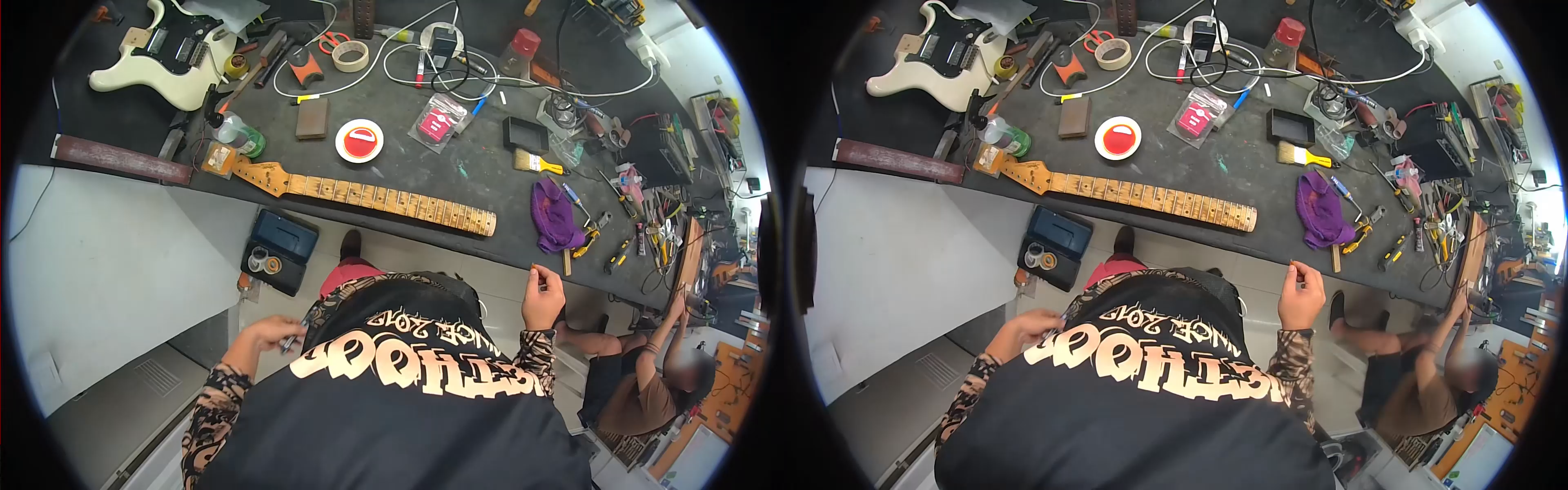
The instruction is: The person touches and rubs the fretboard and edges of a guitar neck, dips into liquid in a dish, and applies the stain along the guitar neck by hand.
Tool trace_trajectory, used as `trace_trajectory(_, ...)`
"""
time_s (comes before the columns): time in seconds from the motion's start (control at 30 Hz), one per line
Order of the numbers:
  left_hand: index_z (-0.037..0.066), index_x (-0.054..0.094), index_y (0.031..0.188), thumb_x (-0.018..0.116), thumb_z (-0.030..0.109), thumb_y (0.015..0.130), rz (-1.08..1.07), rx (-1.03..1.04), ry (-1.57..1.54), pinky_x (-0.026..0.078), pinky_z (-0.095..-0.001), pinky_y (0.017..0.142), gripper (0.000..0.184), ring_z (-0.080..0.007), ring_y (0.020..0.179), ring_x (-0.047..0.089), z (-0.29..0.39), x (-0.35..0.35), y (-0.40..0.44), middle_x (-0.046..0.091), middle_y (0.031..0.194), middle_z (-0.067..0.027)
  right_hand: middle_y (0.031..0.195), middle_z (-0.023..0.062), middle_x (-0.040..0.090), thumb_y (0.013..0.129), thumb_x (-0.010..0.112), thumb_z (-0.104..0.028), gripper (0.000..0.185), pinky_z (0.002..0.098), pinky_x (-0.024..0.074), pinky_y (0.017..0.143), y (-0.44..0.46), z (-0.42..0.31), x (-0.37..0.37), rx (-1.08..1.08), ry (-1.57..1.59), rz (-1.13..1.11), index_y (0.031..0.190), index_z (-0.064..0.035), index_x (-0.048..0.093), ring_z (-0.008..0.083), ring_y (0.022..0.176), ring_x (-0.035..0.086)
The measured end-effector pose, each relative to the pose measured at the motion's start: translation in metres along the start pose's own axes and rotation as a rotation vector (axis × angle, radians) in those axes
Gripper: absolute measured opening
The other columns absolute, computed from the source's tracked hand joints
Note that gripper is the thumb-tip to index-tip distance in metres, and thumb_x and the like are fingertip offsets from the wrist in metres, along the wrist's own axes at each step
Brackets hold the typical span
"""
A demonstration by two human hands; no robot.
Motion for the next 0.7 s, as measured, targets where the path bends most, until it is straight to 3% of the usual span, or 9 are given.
trace_trajectory(0.1, 0.003, 0.066, 0.12, 0.079, 0.028, 0.092, 0.097, -0.158, -0.153, 0.06, -0.041, 0.069, 0.04, -0.0232, 0.082, 0.071, -0.05, -0.007, -0.042, 0.068, 0.098, -0.0091, 0.092, 0.0092, 0.072, 0.093, 0.07, -0.009, 0.011, 0.0321, 0.0543, 0.073, 0.0, 0.004, 0.002, -0.004, 0.004, 0.008, 0.099, 0.0, 0.074, 0.0181, 0.077, 0.067)
trace_trajectory(0.23, 0.005, 0.066, 0.115, 0.079, 0.027, 0.091, 0.201, -0.131, -0.465, 0.059, -0.0505, 0.077, 0.036, -0.0283, 0.088, 0.071, -0.135, -0.009, -0.083, 0.068, 0.097, -0.0107, 0.092, 0.0086, 0.072, 0.094, 0.07, -0.009, 0.012, 0.0313, 0.0538, 0.072, 0.003, 0.002, -0.001, 0.024, -0.011, 0.01, 0.101, -0.0004, 0.075, 0.0171, 0.076, 0.066)
trace_trajectory(0.27, 0.006, 0.065, 0.111, 0.08, 0.028, 0.089, 0.372, 0.063, -0.438, 0.058, -0.0549, 0.08, 0.035, -0.0305, 0.091, 0.071, -0.14, -0.001, -0.11, 0.068, 0.096, -0.0111, 0.092, 0.0086, 0.072, 0.094, 0.07, -0.009, 0.013, 0.0308, 0.0533, 0.071, 0.004, 0.005, -0.001, 0.018, -0.009, 0.019, 0.102, -0.0004, 0.075, 0.0168, 0.075, 0.065)
trace_trajectory(0.37, 0.009, 0.063, 0.102, 0.083, 0.034, 0.086, 0.561, 0.222, -0.562, 0.055, -0.0595, 0.08, 0.036, -0.0337, 0.091, 0.07, -0.198, -0.014, -0.121, 0.068, 0.091, -0.0121, 0.092, 0.0086, 0.071, 0.094, 0.07, -0.01, 0.013, 0.0307, 0.0532, 0.071, 0.013, 0.004, -0.004, -0.009, -0.042, 0.015, 0.102, -0.0004, 0.075, 0.0168, 0.075, 0.065)
trace_trajectory(0.47, 0.011, 0.062, 0.098, 0.083, 0.046, 0.083, 0.704, -0.089, -1.328, 0.052, -0.0522, 0.074, 0.043, -0.0315, 0.081, 0.067, -0.295, -0.045, -0.098, 0.064, 0.082, -0.0113, 0.091, 0.0081, 0.071, 0.095, 0.07, -0.01, 0.013, 0.0307, 0.053, 0.071, 0.025, -0.001, -0.005, -0.029, -0.036, 0.023, 0.102, -0.0006, 0.075, 0.0166, 0.074, 0.064)
trace_trajectory(0.57, 0.012, 0.061, 0.095, 0.081, 0.052, 0.082, 0.642, -0.004, -1.628, 0.05, -0.0495, 0.072, 0.046, -0.0301, 0.075, 0.063, -0.348, -0.054, -0.099, 0.061, 0.079, -0.0102, 0.09, 0.0074, 0.07, 0.095, 0.07, -0.011, 0.013, 0.0306, 0.0528, 0.071, 0.033, -0.002, -0.006, -0.057, -0.05, 0.02, 0.103, -0.0007, 0.075, 0.0161, 0.075, 0.064)
trace_trajectory(0.6, 0.013, 0.059, 0.095, 0.077, 0.057, 0.083, 0.786, 0.008, -1.592, 0.049, -0.0468, 0.07, 0.049, -0.0289, 0.072, 0.059, -0.366, -0.056, -0.103, 0.059, 0.079, -0.0102, 0.09, 0.0075, 0.07, 0.095, 0.07, -0.011, 0.013, 0.0306, 0.0527, 0.071, 0.036, -0.004, -0.006, -0.062, -0.06, 0.032, 0.103, -0.0007, 0.075, 0.0159, 0.075, 0.064)
trace_trajectory(0.63, 0.013, 0.059, 0.095, 0.077, 0.057, 0.083, 0.782, 0.01, -1.606, 0.049, -0.0468, 0.07, 0.049, -0.0289, 0.072, 0.059, -0.367, -0.054, -0.103, 0.059, 0.079, -0.0102, 0.09, 0.0077, 0.07, 0.095, 0.07, -0.011, 0.013, 0.0306, 0.0526, 0.071, 0.04, -0.007, -0.007, -0.07, -0.07, 0.047, 0.102, -0.0006, 0.075, 0.0157, 0.075, 0.064)
trace_trajectory(0.7, 0.013, 0.057, 0.099, 0.074, 0.056, 0.086, 1.163, 0.052, -1.768, 0.049, -0.046, 0.069, 0.048, -0.0289, 0.072, 0.058, -0.379, -0.052, -0.116, 0.059, 0.082, -0.0109, 0.091, 0.0085, 0.071, 0.096, 0.07, -0.011, 0.014, 0.031, 0.053, 0.073, 0.044, -0.008, -0.008, -0.053, -0.072, 0.031, 0.103, -0.0003, 0.075, 0.0167, 0.077, 0.064)
Point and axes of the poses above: each hand's wrist, its own y-axis towards the middle knuckle, its own x-axis out of the palm, z = x × y, the point moved 3 cm from there along y, towards the middle knuckle
